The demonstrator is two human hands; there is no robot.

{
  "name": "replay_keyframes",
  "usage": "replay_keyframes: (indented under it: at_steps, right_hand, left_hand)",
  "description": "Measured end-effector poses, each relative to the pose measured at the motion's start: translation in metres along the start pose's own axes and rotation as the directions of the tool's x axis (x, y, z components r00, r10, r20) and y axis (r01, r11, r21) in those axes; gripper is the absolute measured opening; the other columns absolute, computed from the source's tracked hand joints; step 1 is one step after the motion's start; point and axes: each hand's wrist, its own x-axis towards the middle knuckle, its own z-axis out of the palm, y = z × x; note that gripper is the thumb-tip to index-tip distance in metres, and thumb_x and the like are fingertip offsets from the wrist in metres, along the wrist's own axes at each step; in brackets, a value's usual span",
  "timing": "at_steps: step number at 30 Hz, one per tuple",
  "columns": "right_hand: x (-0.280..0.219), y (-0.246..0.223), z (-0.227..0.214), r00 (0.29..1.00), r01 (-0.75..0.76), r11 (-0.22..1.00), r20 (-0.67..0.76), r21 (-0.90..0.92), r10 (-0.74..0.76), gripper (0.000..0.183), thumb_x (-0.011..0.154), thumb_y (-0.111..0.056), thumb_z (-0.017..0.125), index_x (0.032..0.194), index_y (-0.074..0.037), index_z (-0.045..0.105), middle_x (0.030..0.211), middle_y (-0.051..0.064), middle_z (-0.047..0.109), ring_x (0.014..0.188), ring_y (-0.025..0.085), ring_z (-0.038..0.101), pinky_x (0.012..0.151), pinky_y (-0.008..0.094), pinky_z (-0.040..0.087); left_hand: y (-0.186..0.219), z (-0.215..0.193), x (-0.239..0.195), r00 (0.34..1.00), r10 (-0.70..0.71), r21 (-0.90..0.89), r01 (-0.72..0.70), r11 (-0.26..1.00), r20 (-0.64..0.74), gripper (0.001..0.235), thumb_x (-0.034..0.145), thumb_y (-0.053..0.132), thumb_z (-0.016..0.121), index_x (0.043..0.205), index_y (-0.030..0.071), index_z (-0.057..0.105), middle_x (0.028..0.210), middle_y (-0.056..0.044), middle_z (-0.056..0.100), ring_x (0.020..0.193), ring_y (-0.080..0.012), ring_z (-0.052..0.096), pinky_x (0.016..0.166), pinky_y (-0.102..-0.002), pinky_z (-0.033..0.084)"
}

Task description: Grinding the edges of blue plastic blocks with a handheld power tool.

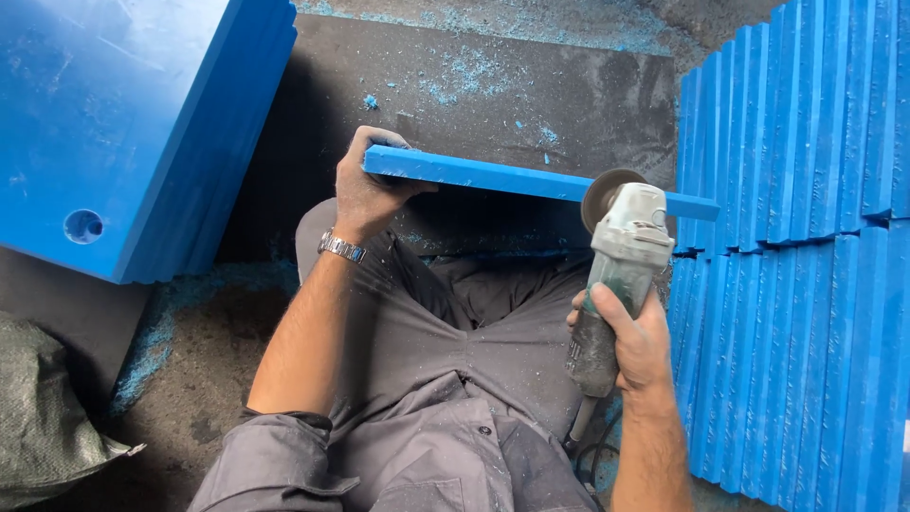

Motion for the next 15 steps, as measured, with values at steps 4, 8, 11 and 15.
replay_keyframes:
  at_steps: [4,8,11,15]
  right_hand:
    - [0.001,-0.004,0.038,0.998,0.018,0.997,0.066,-0.075,-0.013,0.050,0.085,-0.026,0.078,0.121,0.001,0.054,0.089,0.011,0.070,0.072,0.019,0.071,0.064,0.033,0.061]
    - [0.003,-0.011,0.068,0.985,-0.004,0.990,0.168,-0.142,0.028,0.057,0.081,-0.025,0.080,0.126,0.000,0.053,0.089,0.011,0.070,0.072,0.018,0.071,0.064,0.032,0.061]
    - [0.005,-0.010,0.056,0.985,-0.005,0.990,0.168,-0.143,0.030,0.058,0.081,-0.025,0.081,0.126,0.000,0.054,0.090,0.011,0.070,0.071,0.018,0.071,0.065,0.032,0.061]
    - [0.000,-0.002,0.010,0.999,-0.002,0.997,0.042,-0.080,0.005,0.053,0.085,-0.027,0.078,0.123,0.002,0.054,0.090,0.013,0.070,0.072,0.019,0.072,0.064,0.033,0.061]
  left_hand:
    - [0.002,0.000,0.003,1.000,0.001,-0.004,-0.001,1.000,0.002,0.062,0.069,0.016,0.101,0.113,0.011,0.058,0.106,-0.004,0.076,0.100,-0.0178,0.076,0.086,-0.032,0.062]
    - [0.002,-0.002,0.001,0.999,-0.036,0.030,0.036,0.999,0.005,0.061,0.071,0.017,0.100,0.114,0.011,0.058,0.105,-0.004,0.075,0.099,-0.0170,0.076,0.084,-0.032,0.063]
    - [0.001,-0.001,0.002,1.000,-0.018,0.017,0.017,1.000,0.022,0.061,0.072,0.018,0.099,0.115,0.011,0.056,0.107,-0.004,0.075,0.101,-0.0166,0.076,0.086,-0.032,0.064]
    - [0.004,-0.001,0.002,1.000,-0.006,0.044,0.005,0.999,0.005,0.061,0.072,0.019,0.100,0.114,0.012,0.057,0.107,-0.004,0.076,0.101,-0.0174,0.076,0.084,-0.033,0.064]
